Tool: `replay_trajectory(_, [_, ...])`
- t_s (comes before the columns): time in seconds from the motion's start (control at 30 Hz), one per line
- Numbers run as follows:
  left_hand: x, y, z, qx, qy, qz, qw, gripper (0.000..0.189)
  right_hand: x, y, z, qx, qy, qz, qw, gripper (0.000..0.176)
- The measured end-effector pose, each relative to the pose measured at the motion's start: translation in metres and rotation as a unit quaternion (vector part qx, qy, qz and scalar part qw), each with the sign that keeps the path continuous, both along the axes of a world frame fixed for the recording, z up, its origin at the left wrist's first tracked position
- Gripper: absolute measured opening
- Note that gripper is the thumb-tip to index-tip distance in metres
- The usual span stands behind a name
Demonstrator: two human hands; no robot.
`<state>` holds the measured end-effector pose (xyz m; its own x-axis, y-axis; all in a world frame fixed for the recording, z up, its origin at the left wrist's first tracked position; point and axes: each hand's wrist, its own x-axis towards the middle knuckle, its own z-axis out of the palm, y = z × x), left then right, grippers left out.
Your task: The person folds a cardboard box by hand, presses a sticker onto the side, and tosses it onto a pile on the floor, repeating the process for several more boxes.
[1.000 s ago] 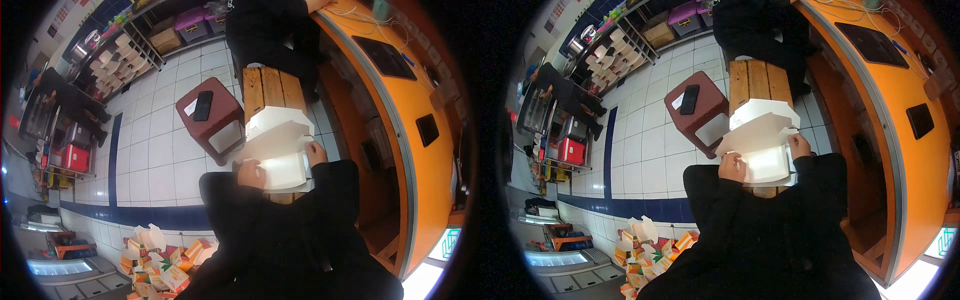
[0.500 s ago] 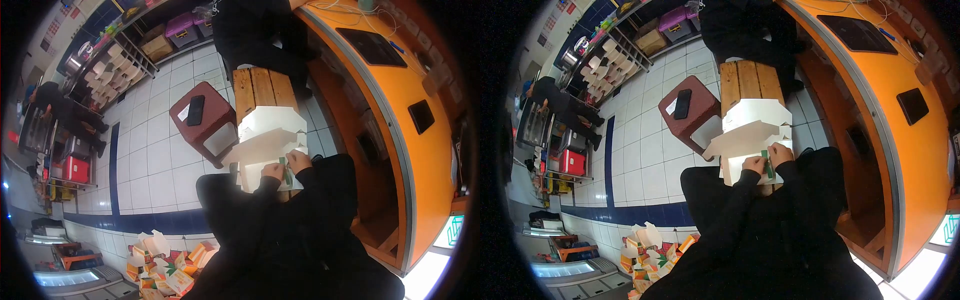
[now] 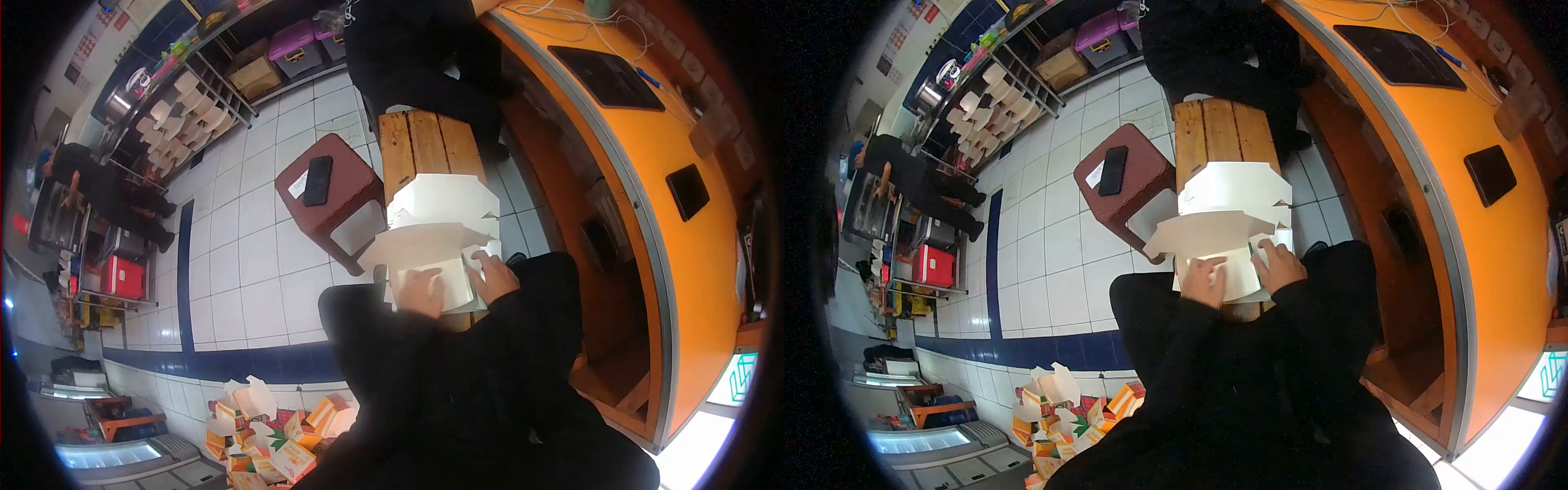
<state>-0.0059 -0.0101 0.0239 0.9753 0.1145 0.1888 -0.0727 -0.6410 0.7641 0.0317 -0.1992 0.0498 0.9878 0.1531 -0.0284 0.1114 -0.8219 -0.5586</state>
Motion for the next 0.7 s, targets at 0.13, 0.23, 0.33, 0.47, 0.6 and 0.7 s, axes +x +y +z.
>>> replay_trajectory(0.13, [-0.055, 0.058, 0.044, 0.136, 0.029, -0.011, 0.990, 0.035, -0.027, -0.012, 0.014, -0.063, 0.015, 0.196, 0.978, 0.036])
replay_trajectory(0.23, [-0.070, 0.073, 0.034, 0.188, 0.068, -0.030, 0.979, 0.033, -0.030, -0.005, -0.013, -0.103, 0.056, 0.190, 0.975, 0.025])
replay_trajectory(0.33, [-0.058, 0.073, 0.013, 0.224, 0.126, -0.060, 0.965, 0.027, -0.033, 0.000, -0.036, -0.101, 0.016, 0.180, 0.978, 0.014])
replay_trajectory(0.47, [-0.035, 0.060, -0.007, 0.261, 0.161, -0.080, 0.948, 0.017, -0.033, 0.006, -0.053, -0.122, -0.031, 0.162, 0.979, 0.019])
replay_trajectory(0.6, [-0.035, 0.067, -0.015, 0.272, 0.164, -0.034, 0.948, 0.024, -0.040, 0.009, -0.021, -0.110, -0.007, 0.146, 0.983, 0.033])
replay_trajectory(0.7, [-0.051, 0.106, 0.017, 0.225, 0.121, 0.086, 0.963, 0.022, -0.043, 0.006, 0.006, -0.033, -0.034, 0.103, 0.994, 0.061])
